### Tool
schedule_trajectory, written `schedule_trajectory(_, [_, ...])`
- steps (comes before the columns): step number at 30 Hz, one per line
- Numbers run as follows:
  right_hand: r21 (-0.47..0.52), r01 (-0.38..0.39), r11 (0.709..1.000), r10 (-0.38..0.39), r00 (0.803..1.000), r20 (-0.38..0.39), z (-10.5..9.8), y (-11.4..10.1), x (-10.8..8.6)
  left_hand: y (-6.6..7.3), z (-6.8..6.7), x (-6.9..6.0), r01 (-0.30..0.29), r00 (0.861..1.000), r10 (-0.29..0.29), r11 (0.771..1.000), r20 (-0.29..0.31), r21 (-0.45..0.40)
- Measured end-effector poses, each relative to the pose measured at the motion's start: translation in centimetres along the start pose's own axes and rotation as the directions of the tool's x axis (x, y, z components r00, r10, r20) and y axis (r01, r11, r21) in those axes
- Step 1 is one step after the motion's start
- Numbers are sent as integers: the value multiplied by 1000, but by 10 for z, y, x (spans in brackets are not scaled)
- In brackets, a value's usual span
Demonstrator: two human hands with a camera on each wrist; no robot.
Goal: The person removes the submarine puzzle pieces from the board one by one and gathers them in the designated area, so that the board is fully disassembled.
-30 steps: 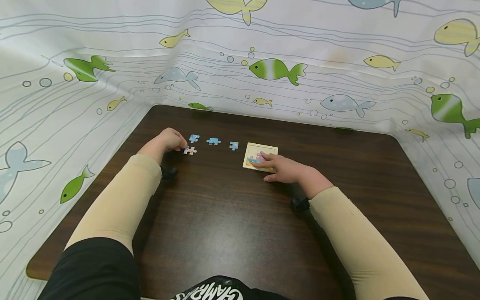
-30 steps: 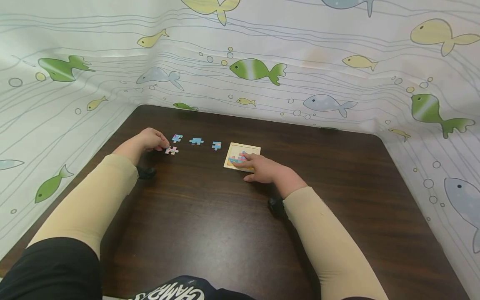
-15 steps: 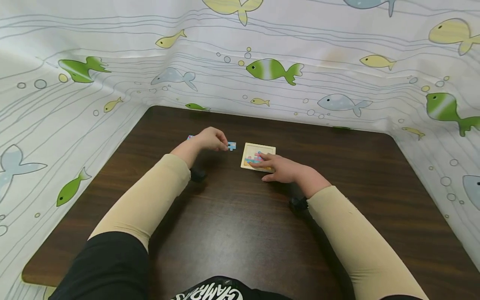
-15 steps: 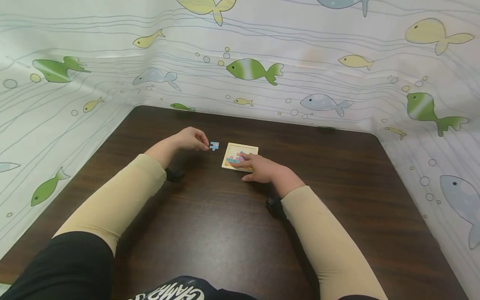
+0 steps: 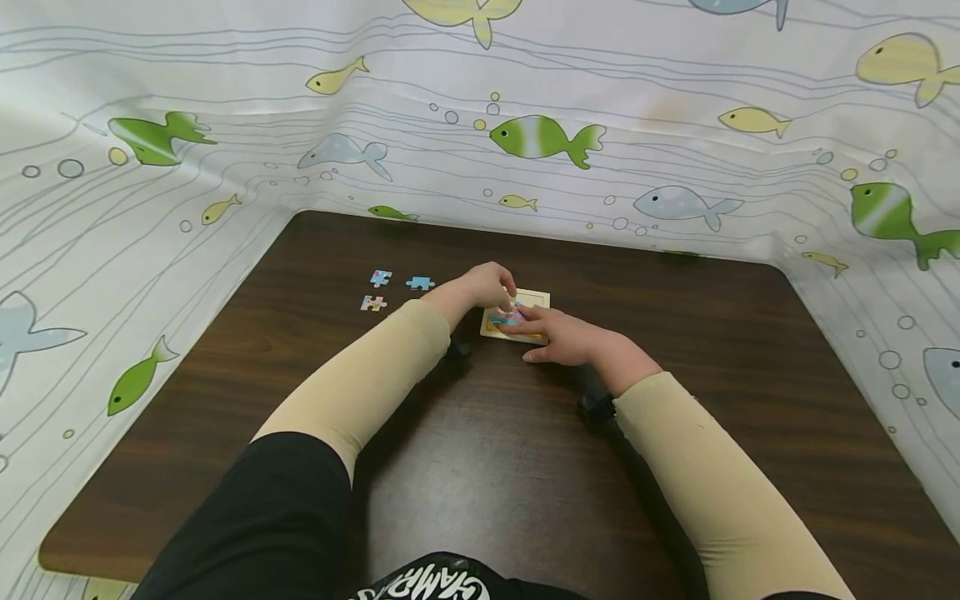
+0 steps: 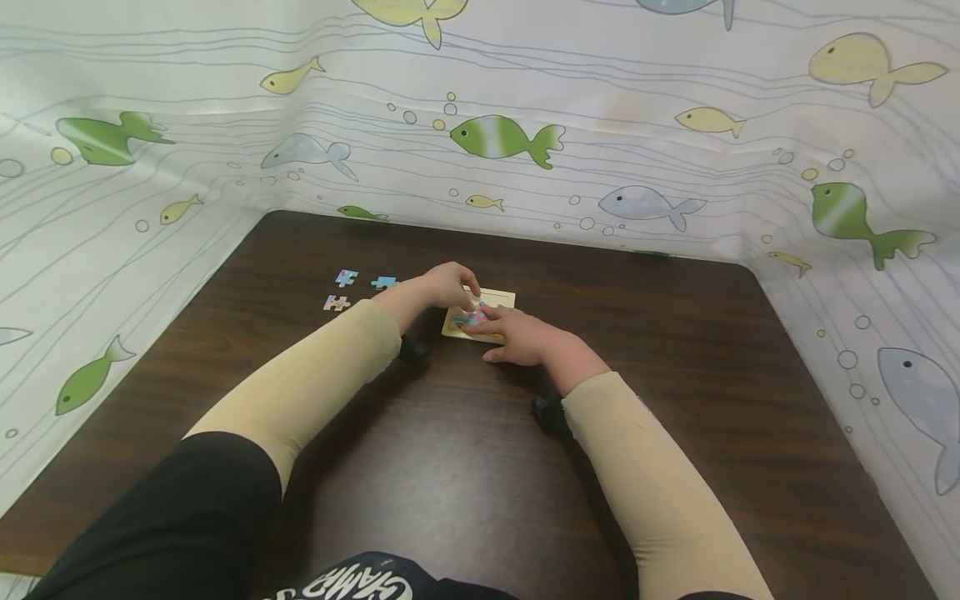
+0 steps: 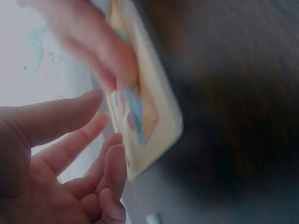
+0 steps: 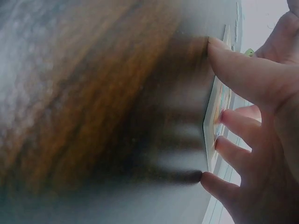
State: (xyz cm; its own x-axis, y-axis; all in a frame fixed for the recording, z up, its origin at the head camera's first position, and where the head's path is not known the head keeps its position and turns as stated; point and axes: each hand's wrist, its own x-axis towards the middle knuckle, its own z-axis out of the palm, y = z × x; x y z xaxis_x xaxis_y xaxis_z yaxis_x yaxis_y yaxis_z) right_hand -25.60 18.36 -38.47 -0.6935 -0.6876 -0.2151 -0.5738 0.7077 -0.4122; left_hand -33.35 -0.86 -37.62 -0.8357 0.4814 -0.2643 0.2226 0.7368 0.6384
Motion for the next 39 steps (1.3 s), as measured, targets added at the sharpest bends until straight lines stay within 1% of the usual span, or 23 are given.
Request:
schedule_trajectory(3, [0,4,1000,-4,1000,-3,0,0,0,4,6,5,20,998,-22,999,51,38])
schedule_trajectory(5, [5,0,1000,0,1000,-7,0,-1,-1,4,8,6,26,998,-30,997,61,68])
schedule_trajectory(8, [10,-3,1000,3,1000,-14,1,0,-1,6,9,6,25,998,-31,994,56,104])
schedule_trajectory(12, [35,-5,999,6,1000,-29,0,0,-1,7,11,4,9,998,-15,995,58,101])
schedule_trajectory(16, [70,-36,997,41,997,-64,2,2,-3,8,11,2,2,998,-9,994,57,108])
schedule_trajectory(21, [90,-94,992,103,989,-103,1,5,-10,10,10,2,20,998,-26,994,53,108])
schedule_trajectory(24, [77,-124,989,131,986,-101,1,7,-12,10,10,2,31,998,-37,994,55,102])
schedule_trajectory(29, [73,-142,987,148,984,-97,2,9,-13,10,10,2,30,998,-36,994,52,106])
schedule_trajectory(36, [86,-142,986,150,985,-91,3,10,-13,7,11,2,19,999,-23,992,35,128])
schedule_trajectory(39, [83,-136,987,143,986,-85,4,11,-13,7,11,2,15,999,-19,993,36,118])
